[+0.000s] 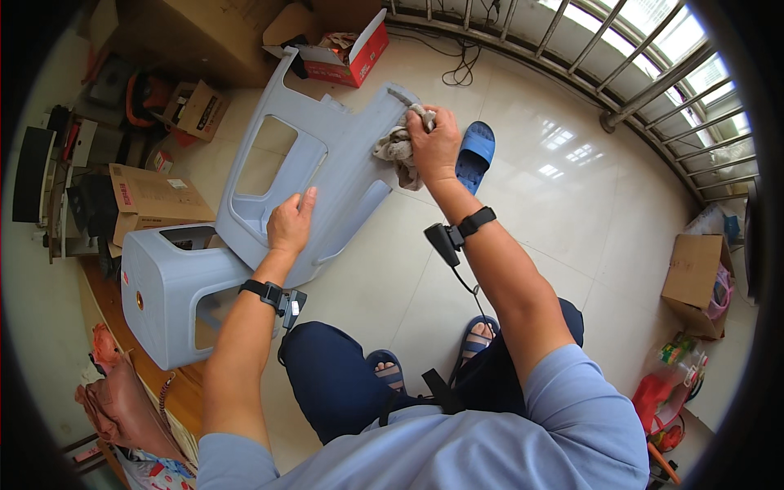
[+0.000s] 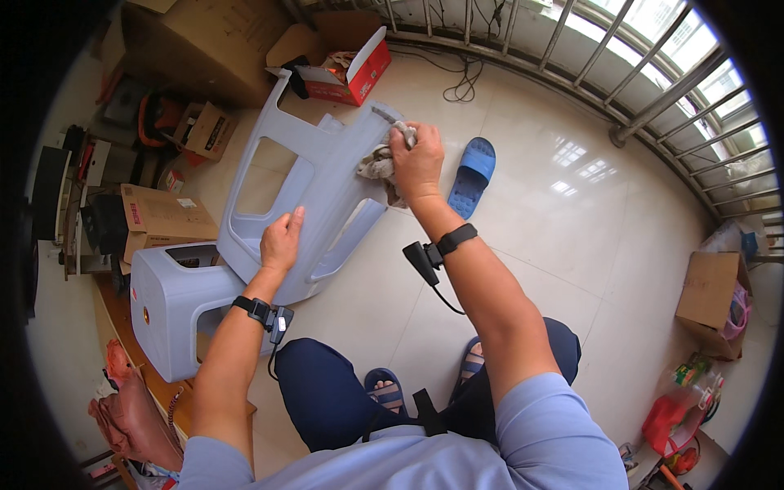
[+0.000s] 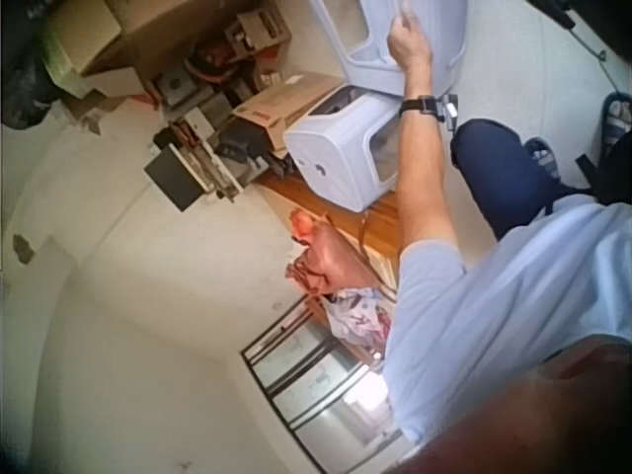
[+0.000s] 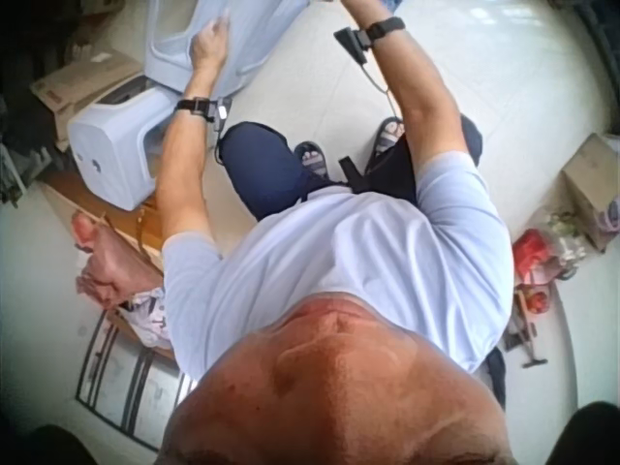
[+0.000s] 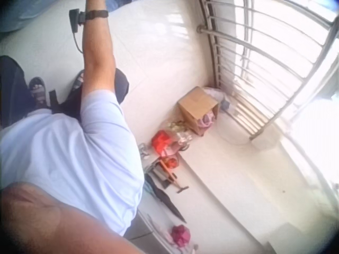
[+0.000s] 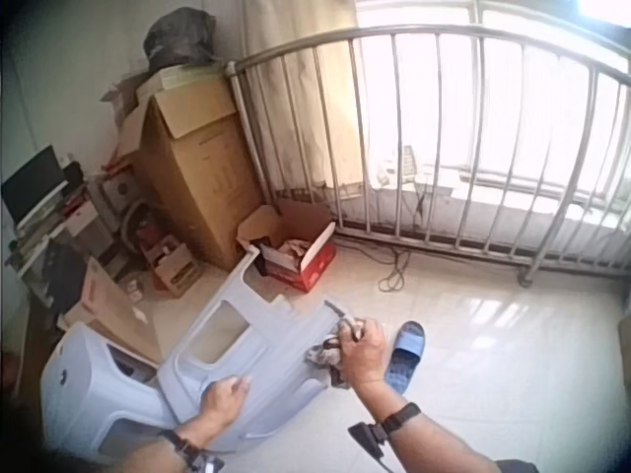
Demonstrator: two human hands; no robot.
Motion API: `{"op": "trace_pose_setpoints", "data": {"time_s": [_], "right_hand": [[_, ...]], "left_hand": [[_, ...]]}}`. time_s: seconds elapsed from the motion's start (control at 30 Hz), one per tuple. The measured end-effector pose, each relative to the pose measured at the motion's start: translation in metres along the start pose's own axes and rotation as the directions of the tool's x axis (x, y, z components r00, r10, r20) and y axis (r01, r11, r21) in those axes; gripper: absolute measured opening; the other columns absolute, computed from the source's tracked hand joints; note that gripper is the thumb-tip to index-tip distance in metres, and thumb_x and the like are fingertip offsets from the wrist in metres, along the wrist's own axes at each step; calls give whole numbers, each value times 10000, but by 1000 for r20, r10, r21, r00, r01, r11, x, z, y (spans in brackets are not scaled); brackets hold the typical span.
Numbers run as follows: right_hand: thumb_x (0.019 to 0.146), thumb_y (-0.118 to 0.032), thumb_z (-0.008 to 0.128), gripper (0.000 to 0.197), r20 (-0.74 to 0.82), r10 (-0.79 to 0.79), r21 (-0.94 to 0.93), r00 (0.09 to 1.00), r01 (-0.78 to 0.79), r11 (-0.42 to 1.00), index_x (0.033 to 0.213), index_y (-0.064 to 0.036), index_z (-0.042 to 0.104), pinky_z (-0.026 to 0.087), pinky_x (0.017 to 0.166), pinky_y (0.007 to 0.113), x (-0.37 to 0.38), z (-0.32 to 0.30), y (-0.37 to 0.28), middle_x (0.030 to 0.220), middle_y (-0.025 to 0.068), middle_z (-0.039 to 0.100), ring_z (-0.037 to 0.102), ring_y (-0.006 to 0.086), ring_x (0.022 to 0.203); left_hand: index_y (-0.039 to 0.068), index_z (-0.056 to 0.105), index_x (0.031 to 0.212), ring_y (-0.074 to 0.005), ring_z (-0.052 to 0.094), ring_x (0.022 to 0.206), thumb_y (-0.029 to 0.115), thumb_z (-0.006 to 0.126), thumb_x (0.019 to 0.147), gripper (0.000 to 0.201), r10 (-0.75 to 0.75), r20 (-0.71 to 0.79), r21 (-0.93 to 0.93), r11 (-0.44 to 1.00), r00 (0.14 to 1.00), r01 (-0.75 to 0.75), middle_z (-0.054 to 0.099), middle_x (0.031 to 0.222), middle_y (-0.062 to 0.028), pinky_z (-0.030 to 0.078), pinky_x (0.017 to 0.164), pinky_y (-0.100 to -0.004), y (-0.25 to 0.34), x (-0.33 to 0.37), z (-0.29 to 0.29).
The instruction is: Cleaning a plastic stool with a cloth rag.
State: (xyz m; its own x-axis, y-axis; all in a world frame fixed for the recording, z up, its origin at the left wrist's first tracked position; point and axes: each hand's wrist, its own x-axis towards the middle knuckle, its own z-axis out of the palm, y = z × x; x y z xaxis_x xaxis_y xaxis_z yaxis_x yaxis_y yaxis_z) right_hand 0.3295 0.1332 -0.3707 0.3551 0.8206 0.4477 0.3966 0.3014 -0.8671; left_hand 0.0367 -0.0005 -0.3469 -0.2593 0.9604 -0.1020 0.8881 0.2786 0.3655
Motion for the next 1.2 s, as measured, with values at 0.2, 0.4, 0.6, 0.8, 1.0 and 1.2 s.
{"op": "trace_pose_setpoints", "data": {"time_s": [0.2, 0.4, 0.6, 0.8, 1.0, 1.2], "right_hand": [[927, -205, 857, 229, 179, 65, 38, 982, -72, 997, 1052, -35, 768, 589, 847, 478, -27, 12, -13, 999, 185, 736, 726, 405, 929], [911, -194, 871, 255, -23, 168, 93, 985, -165, 982, 991, -16, 706, 576, 818, 491, 16, 1, -6, 970, 223, 722, 707, 449, 914], [888, -190, 906, 285, 125, -86, 20, 988, 84, 996, 889, -5, 690, 575, 752, 461, -17, 16, -19, 884, 191, 715, 709, 401, 824], [861, -194, 908, 314, 62, 29, -66, 998, -25, 998, 860, -31, 640, 575, 787, 524, 22, 1, -4, 915, 188, 672, 685, 446, 891], [872, -209, 902, 314, 125, -120, -65, 985, 128, 990, 896, -33, 644, 565, 773, 536, -5, 23, -21, 954, 197, 674, 684, 463, 916], [886, -200, 889, 348, 181, -75, -53, 981, 86, 995, 965, -23, 600, 555, 779, 550, -13, 22, -20, 1096, 230, 661, 669, 487, 910]], "left_hand": [[25, 567, 792, -493, 607, 754, 710, 487, 1108, 758, 2, -35, -6, 1000, 999, -2, 648, 760, -248, 479, 707, -577, -9, 3, 4], [21, 575, 798, -490, 608, 758, 703, 482, 1112, 756, 5, -14, -32, 999, 1000, -6, 653, 770, -248, 479, 715, -573, -4, 4, 4], [20, 579, 801, -490, 606, 754, 702, 490, 1109, 753, 23, -48, -59, 998, 999, -26, 653, 770, -249, 479, 716, -570, -7, 4, 3], [17, 588, 805, -499, 602, 758, 689, 502, 1110, 742, 37, -31, -65, 997, 999, -39, 651, 771, -257, 479, 717, -572, -3, 5, 7], [16, 578, 801, -505, 598, 749, 689, 506, 1108, 744, 73, -46, -67, 995, 996, -76, 646, 762, -261, 474, 708, -576, -12, 5, 4], [10, 563, 795, -512, 600, 751, 689, 505, 1109, 751, 25, -37, -44, 999, 999, -27, 647, 768, -269, 467, 704, -585, -12, 5, 6]]}}
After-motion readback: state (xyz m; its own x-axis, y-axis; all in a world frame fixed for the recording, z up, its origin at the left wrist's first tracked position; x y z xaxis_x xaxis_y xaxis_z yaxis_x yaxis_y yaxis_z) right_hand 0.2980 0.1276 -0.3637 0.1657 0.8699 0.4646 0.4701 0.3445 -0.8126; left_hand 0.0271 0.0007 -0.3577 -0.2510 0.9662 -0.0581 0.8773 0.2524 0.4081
